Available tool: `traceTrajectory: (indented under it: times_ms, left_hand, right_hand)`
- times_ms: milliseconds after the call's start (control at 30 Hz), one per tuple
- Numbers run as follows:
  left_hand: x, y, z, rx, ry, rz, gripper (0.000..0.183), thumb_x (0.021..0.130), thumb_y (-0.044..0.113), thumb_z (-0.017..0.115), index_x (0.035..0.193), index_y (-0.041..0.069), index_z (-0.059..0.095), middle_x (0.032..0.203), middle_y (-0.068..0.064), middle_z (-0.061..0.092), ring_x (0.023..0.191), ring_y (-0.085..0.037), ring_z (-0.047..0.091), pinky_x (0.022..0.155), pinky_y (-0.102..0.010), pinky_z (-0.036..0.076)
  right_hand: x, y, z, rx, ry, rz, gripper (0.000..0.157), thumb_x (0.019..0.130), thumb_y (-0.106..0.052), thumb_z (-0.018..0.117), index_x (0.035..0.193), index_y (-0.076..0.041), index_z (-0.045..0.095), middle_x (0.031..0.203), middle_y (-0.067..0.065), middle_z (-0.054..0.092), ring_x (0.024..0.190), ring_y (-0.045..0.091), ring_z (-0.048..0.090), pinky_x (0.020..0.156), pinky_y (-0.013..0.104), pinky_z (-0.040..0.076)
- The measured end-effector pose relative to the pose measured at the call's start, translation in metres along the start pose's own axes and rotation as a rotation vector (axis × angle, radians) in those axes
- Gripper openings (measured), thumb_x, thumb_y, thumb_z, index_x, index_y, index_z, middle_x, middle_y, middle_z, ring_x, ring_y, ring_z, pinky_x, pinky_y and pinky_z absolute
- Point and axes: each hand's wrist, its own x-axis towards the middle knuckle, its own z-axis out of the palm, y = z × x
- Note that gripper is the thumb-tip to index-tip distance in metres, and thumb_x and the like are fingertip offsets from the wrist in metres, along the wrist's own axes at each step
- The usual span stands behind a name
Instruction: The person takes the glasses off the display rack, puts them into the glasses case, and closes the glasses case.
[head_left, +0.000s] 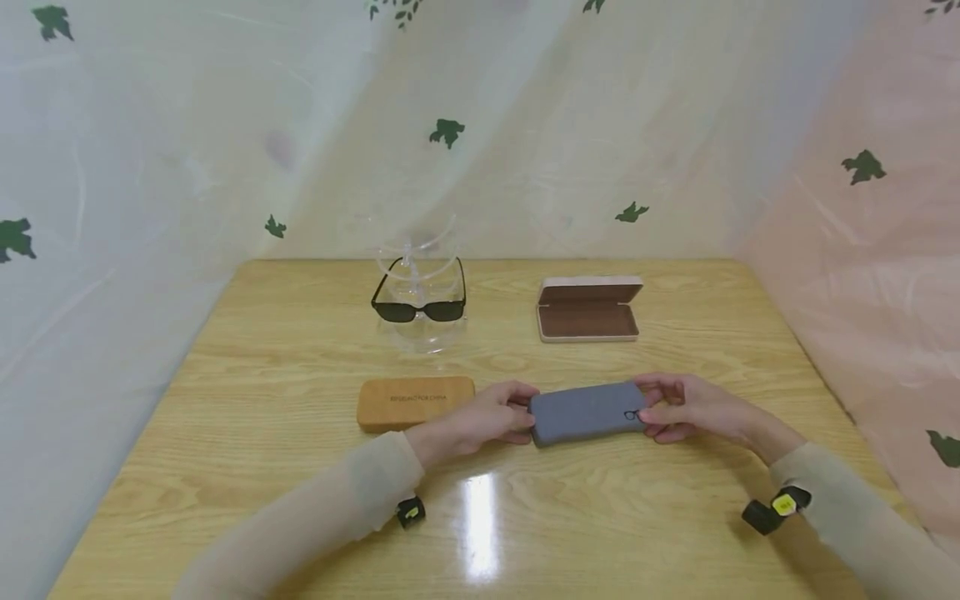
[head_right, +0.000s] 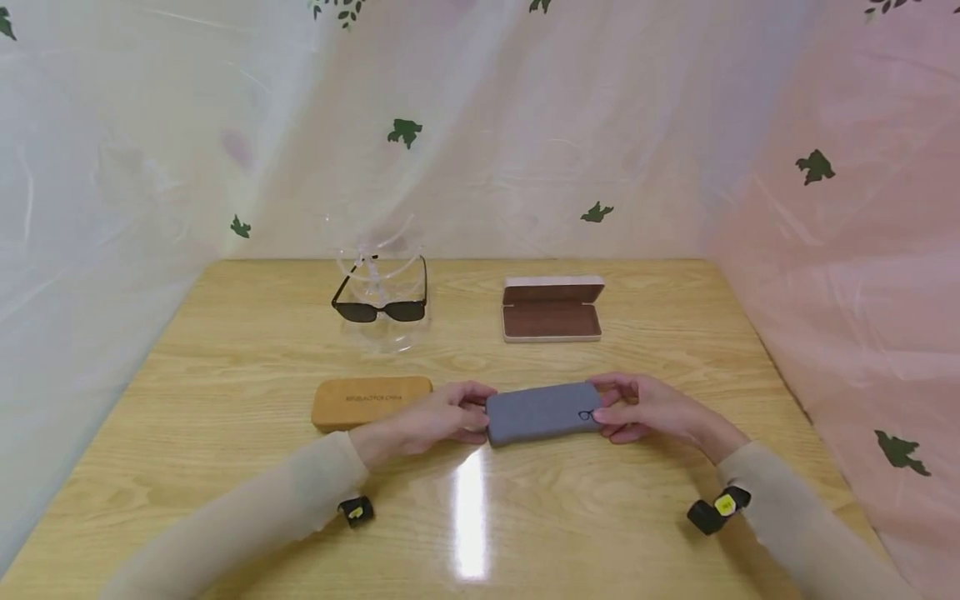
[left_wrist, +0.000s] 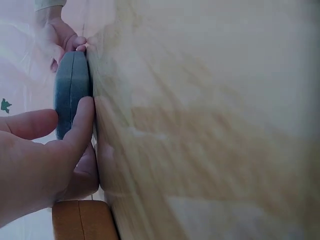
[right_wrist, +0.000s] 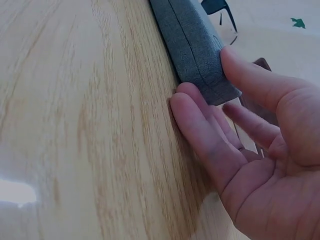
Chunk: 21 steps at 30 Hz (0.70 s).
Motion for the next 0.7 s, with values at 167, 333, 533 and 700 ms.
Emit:
traceTrajectory:
  times_ms: [167,333,533,700]
  left_hand:
    - [0.0,0.001,0.003,0.01,0.025,0.016,0.047,0.097,-0.011,0.054,0.143,-0.009,0.044,0.131,-0.021,0.053,0.118,-0.033,0.06,0.098,-0.039,0.055]
    - [0.001,0.002,0.004,0.003,0.046,0.019,0.047,0.097,-0.01,0.055,0.143,-0.008,0.046,0.132,-0.021,0.054,0.119,-0.033,0.06,0.098,-0.039,0.055]
    - [0.002,0.006,0.002,-0.054,0.051,0.002,0.046,0.097,-0.01,0.056,0.142,-0.009,0.047,0.135,-0.022,0.051,0.119,-0.035,0.06,0.098,-0.041,0.056]
    - [0.001,0.014,-0.003,-0.05,0.062,0.01,0.049,0.096,-0.007,0.06,0.143,-0.007,0.047,0.137,-0.023,0.046,0.113,-0.031,0.061,0.096,-0.043,0.057]
  right_hand:
    - [0.0,0.002,0.0,0.014,0.002,-0.002,0.073,0.098,-0.01,0.069,0.156,0.004,0.026,0.122,0.026,0.046,0.098,0.036,0.068,0.086,0.048,0.06]
    - [-0.001,0.001,0.0,0.032,0.001,0.001,0.073,0.098,-0.009,0.068,0.155,0.005,0.026,0.124,0.026,0.045,0.1,0.036,0.068,0.087,0.049,0.06]
    - [-0.003,-0.001,-0.004,0.046,-0.02,0.018,0.071,0.099,-0.008,0.066,0.155,0.005,0.025,0.127,0.026,0.042,0.1,0.036,0.067,0.087,0.052,0.059]
    - [-0.006,-0.01,-0.009,-0.019,-0.019,0.001,0.06,0.102,-0.013,0.063,0.151,0.005,0.034,0.126,0.025,0.045,0.098,0.032,0.066,0.085,0.049,0.061]
